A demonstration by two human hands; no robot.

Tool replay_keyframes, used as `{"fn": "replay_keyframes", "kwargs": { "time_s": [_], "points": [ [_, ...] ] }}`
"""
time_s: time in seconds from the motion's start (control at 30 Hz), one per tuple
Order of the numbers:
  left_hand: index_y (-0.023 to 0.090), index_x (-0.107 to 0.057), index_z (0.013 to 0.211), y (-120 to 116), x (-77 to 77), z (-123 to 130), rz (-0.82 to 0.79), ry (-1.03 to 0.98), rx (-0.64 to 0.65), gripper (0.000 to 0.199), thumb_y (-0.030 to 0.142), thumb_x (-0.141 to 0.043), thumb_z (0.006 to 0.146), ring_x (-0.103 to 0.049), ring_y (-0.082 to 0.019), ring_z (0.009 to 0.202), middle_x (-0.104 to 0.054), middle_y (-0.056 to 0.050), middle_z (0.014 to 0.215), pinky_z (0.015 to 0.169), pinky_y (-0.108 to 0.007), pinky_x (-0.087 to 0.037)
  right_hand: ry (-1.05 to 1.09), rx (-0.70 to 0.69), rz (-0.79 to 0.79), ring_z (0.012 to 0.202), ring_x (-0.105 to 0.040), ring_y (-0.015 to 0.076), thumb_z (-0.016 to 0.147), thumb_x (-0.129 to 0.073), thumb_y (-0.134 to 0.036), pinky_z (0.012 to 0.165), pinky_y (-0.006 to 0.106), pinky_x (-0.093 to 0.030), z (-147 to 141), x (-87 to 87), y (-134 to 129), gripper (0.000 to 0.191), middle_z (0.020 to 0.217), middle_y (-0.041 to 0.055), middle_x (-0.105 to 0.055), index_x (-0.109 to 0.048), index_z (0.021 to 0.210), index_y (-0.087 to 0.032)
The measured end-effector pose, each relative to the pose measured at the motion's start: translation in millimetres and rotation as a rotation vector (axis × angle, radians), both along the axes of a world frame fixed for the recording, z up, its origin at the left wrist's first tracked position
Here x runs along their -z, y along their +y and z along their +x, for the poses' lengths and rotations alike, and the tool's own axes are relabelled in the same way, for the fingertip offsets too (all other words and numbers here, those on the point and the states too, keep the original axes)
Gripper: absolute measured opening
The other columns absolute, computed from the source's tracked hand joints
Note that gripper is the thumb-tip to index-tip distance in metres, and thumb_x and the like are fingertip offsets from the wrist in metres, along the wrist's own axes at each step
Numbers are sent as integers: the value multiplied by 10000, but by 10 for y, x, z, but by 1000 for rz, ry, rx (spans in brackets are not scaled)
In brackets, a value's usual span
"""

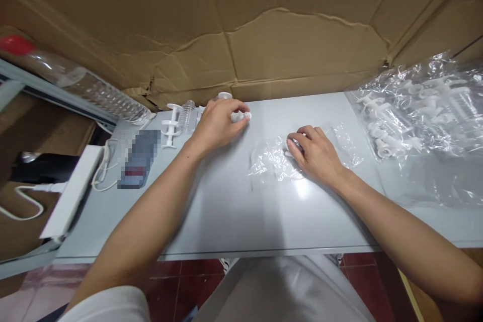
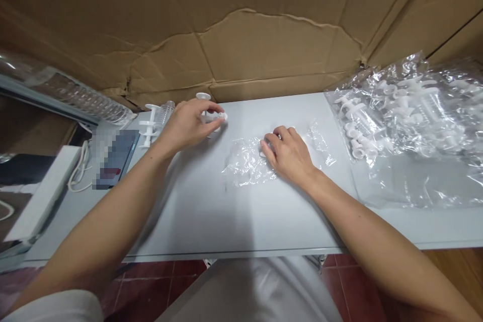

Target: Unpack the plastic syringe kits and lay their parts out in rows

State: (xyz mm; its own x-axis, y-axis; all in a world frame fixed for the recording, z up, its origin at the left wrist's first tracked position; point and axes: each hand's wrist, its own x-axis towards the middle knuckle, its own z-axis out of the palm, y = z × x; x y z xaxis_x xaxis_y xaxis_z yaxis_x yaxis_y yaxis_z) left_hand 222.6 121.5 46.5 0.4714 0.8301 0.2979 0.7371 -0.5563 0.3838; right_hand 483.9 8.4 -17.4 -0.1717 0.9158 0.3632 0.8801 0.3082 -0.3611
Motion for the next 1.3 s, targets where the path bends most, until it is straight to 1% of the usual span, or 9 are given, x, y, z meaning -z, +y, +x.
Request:
{"fn": "replay_keyframes", "kwargs": {
  "time_s": [0.17, 0.3, 0.4, 0.57, 0.83, 1.0, 1.1, 1.2, 1.3],
  "points": [
    [248, -820, 933, 146, 238, 30, 137, 137, 14, 126, 308, -712, 906, -554, -375, 1292, -685, -106, 1386, 1064, -582, -386, 12, -15, -4, 894, -541, 253, 1091, -413, -372, 925, 426, -489, 5, -18, 6, 422, 1092, 145, -677, -784, 1094, -171],
    [254, -833, 983, 67, 209, -5, 172, 125, -35, 132, 314, -759, 891, -557, -392, 1289, -670, -126, 1400, 1055, -601, -399, 82, -30, -67, 944, -577, 259, 1102, -392, -376, 943, 428, -496, 34, -79, 0, 438, 1089, 143, -672, -783, 1100, -178],
    [264, -826, 1061, -212, 36, -50, 152, -2, -27, 183, 339, -751, 912, -669, -308, 1114, -754, -94, 1239, 998, -504, -476, 163, -30, -116, 982, -607, 259, 1113, -368, -380, 938, 426, -505, 68, -109, 1, 462, 1071, 138, -674, -781, 1085, -175],
    [317, -848, 846, -746, -124, -91, -275, 57, 214, 148, 322, -720, 920, -693, -175, 686, -800, 21, 804, 661, -321, -485, 161, -28, -105, 976, -604, 260, 1097, -416, -357, 931, 435, -513, 95, -71, 13, 407, 1074, 135, -682, -783, 1074, -183],
    [310, -841, 1184, -832, 355, 354, -279, -48, 151, 253, 353, -756, 950, -617, -153, 645, -751, 5, 761, 641, -301, -442, 107, -20, -18, 960, -603, 257, 1099, -421, -339, 927, 414, -524, 56, -8, 12, 397, 1078, 139, -690, -779, 1093, -167],
    [305, -852, 1138, -882, 519, 565, -180, -23, 119, 221, 393, -717, 988, -593, -146, 655, -713, 2, 743, 644, -291, -411, 128, -23, 21, 942, -602, 256, 1099, -422, -345, 918, 417, -527, 48, 44, 19, 389, 1066, 139, -690, -772, 1069, -180],
    [244, -846, 1075, -905, 397, 406, -229, -65, 166, 221, 370, -679, 1002, -589, -137, 665, -707, -3, 760, 664, -279, -422, 130, -18, 20, 940, -601, 258, 1096, -429, -341, 912, 417, -527, 56, 46, 22, 383, 1068, 140, -690, -774, 1070, -177],
    [207, -820, 1052, -800, 61, 63, -294, -22, 204, 249, 395, -674, 979, -595, -144, 673, -699, -3, 751, 684, -278, -432, 146, -26, -19, 946, -611, 255, 1095, -430, -328, 908, 414, -526, 64, 16, 22, 383, 1066, 136, -688, -779, 1069, -173],
    [211, -815, 1025, -552, -325, -164, -255, 168, 43, 250, 398, -671, 945, -610, -169, 671, -700, -9, 738, 700, -298, -427, 150, -38, -64, 947, -614, 257, 1094, -425, -317, 898, 417, -526, 64, -20, 21, 392, 1049, 134, -682, -785, 1058, -165]
  ]
}}
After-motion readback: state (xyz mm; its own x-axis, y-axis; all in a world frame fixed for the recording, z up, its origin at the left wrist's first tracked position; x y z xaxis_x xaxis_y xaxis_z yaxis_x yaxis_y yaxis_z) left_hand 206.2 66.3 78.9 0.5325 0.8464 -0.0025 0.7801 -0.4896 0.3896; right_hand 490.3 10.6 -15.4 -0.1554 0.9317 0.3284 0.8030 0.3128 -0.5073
